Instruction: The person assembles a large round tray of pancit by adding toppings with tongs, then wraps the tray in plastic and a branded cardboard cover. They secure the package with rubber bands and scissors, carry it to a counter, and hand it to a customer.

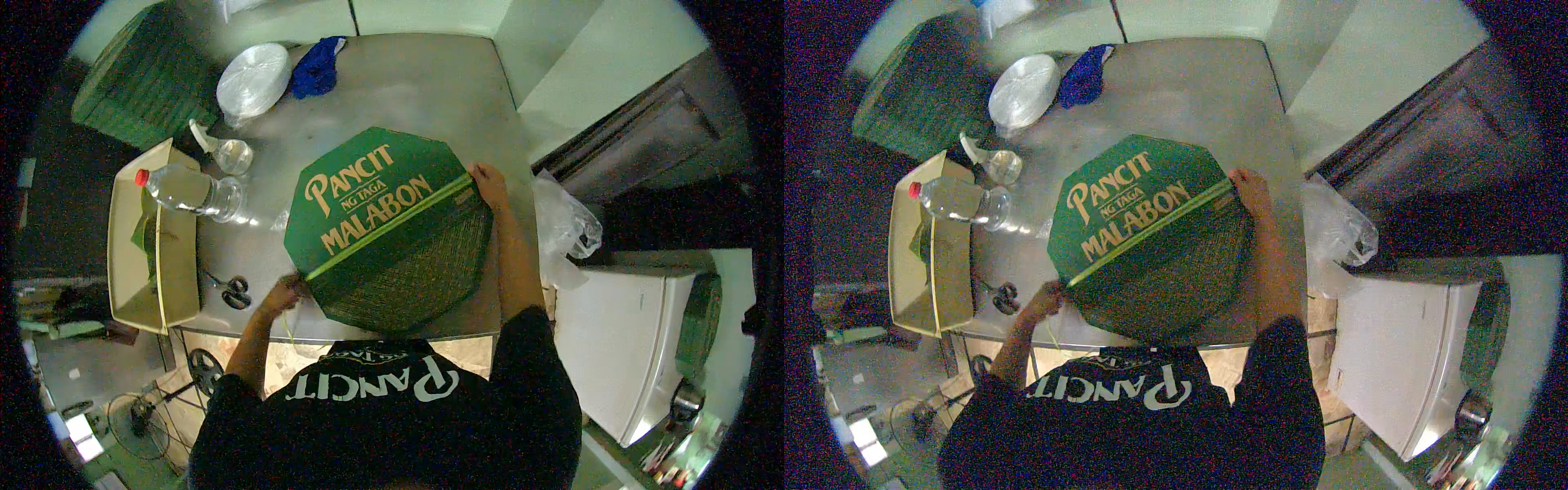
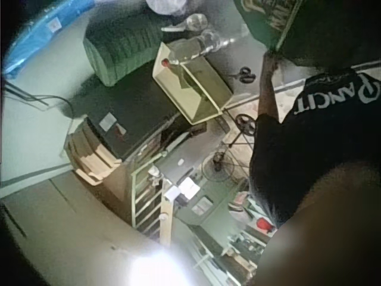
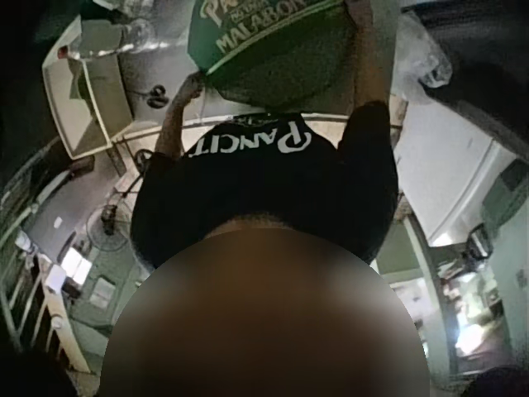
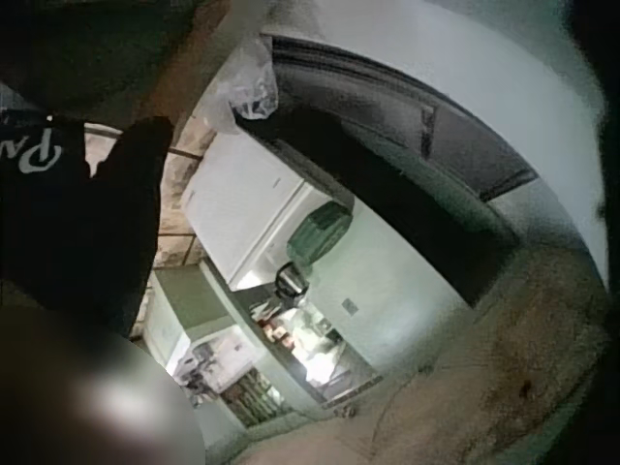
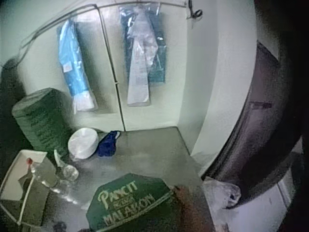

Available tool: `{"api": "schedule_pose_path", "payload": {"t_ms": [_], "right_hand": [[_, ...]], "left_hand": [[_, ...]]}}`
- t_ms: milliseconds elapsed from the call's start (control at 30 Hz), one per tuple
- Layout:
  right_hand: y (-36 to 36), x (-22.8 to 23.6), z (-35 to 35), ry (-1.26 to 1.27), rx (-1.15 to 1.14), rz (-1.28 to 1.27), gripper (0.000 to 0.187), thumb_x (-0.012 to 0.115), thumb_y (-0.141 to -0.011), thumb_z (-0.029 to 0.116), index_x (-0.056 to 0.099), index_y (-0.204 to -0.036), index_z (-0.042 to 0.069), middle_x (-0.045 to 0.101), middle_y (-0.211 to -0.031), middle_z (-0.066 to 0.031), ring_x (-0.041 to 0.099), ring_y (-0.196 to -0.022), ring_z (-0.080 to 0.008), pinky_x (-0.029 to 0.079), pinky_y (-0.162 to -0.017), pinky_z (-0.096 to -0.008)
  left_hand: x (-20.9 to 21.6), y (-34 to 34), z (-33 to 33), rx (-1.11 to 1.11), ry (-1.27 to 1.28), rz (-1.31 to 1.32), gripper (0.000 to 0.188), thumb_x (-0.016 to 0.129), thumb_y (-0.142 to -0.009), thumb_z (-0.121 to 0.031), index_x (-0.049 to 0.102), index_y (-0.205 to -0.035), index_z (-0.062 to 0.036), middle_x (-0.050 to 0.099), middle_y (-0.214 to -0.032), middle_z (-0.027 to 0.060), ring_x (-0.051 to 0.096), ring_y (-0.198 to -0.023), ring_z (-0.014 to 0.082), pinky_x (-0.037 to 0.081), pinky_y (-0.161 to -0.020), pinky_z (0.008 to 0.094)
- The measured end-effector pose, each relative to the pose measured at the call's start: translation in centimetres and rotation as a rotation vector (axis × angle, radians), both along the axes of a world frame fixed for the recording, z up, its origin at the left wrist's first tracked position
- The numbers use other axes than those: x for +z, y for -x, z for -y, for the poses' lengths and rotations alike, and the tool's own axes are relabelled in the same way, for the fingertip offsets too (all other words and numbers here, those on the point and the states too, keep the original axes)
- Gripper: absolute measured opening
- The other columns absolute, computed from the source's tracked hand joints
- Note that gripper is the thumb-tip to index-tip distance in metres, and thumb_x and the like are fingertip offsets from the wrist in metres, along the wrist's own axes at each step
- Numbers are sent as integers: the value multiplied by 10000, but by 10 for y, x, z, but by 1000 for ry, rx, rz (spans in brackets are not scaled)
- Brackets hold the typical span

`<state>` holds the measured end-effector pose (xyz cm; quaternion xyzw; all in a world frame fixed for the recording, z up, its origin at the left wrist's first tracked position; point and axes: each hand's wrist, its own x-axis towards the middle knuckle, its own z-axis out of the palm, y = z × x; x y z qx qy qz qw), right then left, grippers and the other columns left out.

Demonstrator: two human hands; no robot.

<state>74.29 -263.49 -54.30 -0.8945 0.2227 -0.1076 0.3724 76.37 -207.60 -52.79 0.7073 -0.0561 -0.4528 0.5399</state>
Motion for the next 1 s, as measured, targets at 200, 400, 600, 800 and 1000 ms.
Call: {"api": "schedule_pose_path", "payload": {"t_ms": [200,400,600,800,1000], "right_hand": [[-23,20,36,205,248,140,331,560,-904,356,670,-966,50,668,-917,-140,620,-799,-278,464,-723,-338],[124,89,-38,273,128,303,210,619,-879,240,670,-910,38,619,-737,-109,548,-630,-186,438,-601,-307],[243,96,-184,140,0,145,131,636,-842,176,657,-812,50,589,-684,-118,582,-618,-296,449,-563,-383],[260,86,-201,56,-207,266,252,608,-896,210,605,-745,8,574,-637,-85,528,-536,-160,408,-488,-280],[240,23,-192,-990,-579,242,235,536,-931,207,601,-814,14,605,-691,-60,587,-578,-144,507,-458,-272]], "left_hand": [[38,71,9,204,58,-53,130,573,-898,-206,600,-845,-90,556,-660,-31,331,-444,29,267,-410,197],[66,11,0,175,-154,454,174,618,-873,-198,629,-864,-25,596,-721,2,450,-545,65,362,-481,222],[63,-66,43,27,-288,940,195,657,-826,-219,683,-864,-30,664,-786,82,596,-711,160,467,-664,305],[40,-134,73,-40,-423,1112,273,645,-814,-329,688,-919,-80,645,-790,161,619,-717,300,470,-662,373],[47,-194,135,-243,-403,1237,268,538,-885,-305,654,-998,-91,642,-912,192,609,-857,392,476,-729,449]]}}
